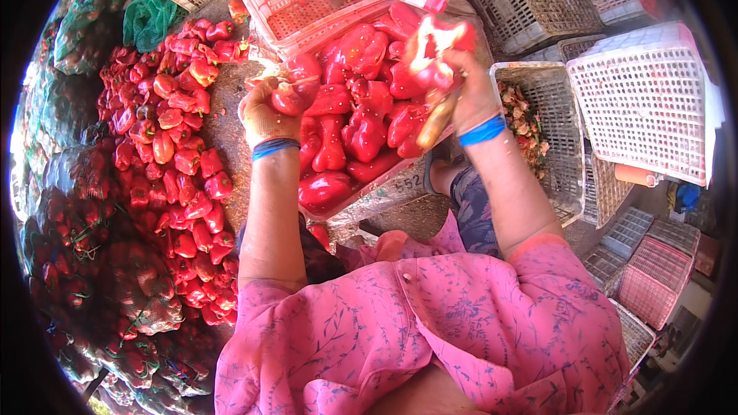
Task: The person trims the stems and cores from red peppers using a knife and places the processed peppers and stems into separate crates.
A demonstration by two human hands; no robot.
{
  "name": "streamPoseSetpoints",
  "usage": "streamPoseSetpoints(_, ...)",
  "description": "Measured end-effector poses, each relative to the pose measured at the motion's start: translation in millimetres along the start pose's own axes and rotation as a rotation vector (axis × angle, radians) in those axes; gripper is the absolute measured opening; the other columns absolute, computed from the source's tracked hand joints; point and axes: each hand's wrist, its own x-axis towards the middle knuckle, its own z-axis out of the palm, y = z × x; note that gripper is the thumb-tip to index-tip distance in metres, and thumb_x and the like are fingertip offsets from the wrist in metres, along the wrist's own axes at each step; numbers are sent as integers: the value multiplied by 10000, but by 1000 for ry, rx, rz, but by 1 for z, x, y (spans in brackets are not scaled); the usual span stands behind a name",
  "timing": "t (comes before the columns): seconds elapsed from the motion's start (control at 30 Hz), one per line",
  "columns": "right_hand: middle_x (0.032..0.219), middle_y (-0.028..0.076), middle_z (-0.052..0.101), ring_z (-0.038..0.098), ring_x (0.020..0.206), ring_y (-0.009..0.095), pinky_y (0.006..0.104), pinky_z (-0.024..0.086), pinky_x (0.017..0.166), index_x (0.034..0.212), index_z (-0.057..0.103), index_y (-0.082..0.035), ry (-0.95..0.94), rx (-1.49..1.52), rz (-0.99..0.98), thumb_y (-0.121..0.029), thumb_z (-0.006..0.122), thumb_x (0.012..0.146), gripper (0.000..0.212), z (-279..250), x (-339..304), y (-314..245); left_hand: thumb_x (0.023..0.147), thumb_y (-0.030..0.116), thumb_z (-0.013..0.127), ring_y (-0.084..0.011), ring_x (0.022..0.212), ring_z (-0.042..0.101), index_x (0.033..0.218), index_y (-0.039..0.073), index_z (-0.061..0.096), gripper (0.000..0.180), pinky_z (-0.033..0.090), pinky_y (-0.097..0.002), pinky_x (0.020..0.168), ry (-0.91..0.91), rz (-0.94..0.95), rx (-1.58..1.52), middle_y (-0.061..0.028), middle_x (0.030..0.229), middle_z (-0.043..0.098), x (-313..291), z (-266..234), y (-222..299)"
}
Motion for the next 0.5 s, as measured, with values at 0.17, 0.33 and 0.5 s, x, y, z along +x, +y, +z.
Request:
streamPoseSetpoints(0.17, 1049, 220, 719, 724, 904, 341, 410, 551, 810, 1133, 694, -46, 325, -1553, -68, -440, 708, 814, 507, -46, 58, -27, 801, -36, 594, -230, 836, 664, 1008, -64, 611, 210, 584, -246, 691, -274, 56, 244, -145, 973, 667, -23, 14, -8)
streamPoseSetpoints(0.33, 1082, 220, 709, 682, 1017, 386, 473, 535, 881, 1248, 599, -64, 246, -2008, -52, -559, 634, 878, 619, -74, 87, 5, 780, 7, 631, -248, 756, 660, 954, -40, 627, 180, 571, -366, 752, -153, -37, 248, -137, 879, 673, -28, 13, -25)
streamPoseSetpoints(0.5, 1014, 223, 715, 694, 963, 384, 491, 542, 838, 1120, 663, -47, 94, -2161, -62, -545, 614, 903, 545, -87, 102, 10, 774, 30, 639, -235, 688, 647, 957, -47, 628, 198, 571, -351, 685, -196, -130, 247, -124, 840, 662, -38, 13, -28)
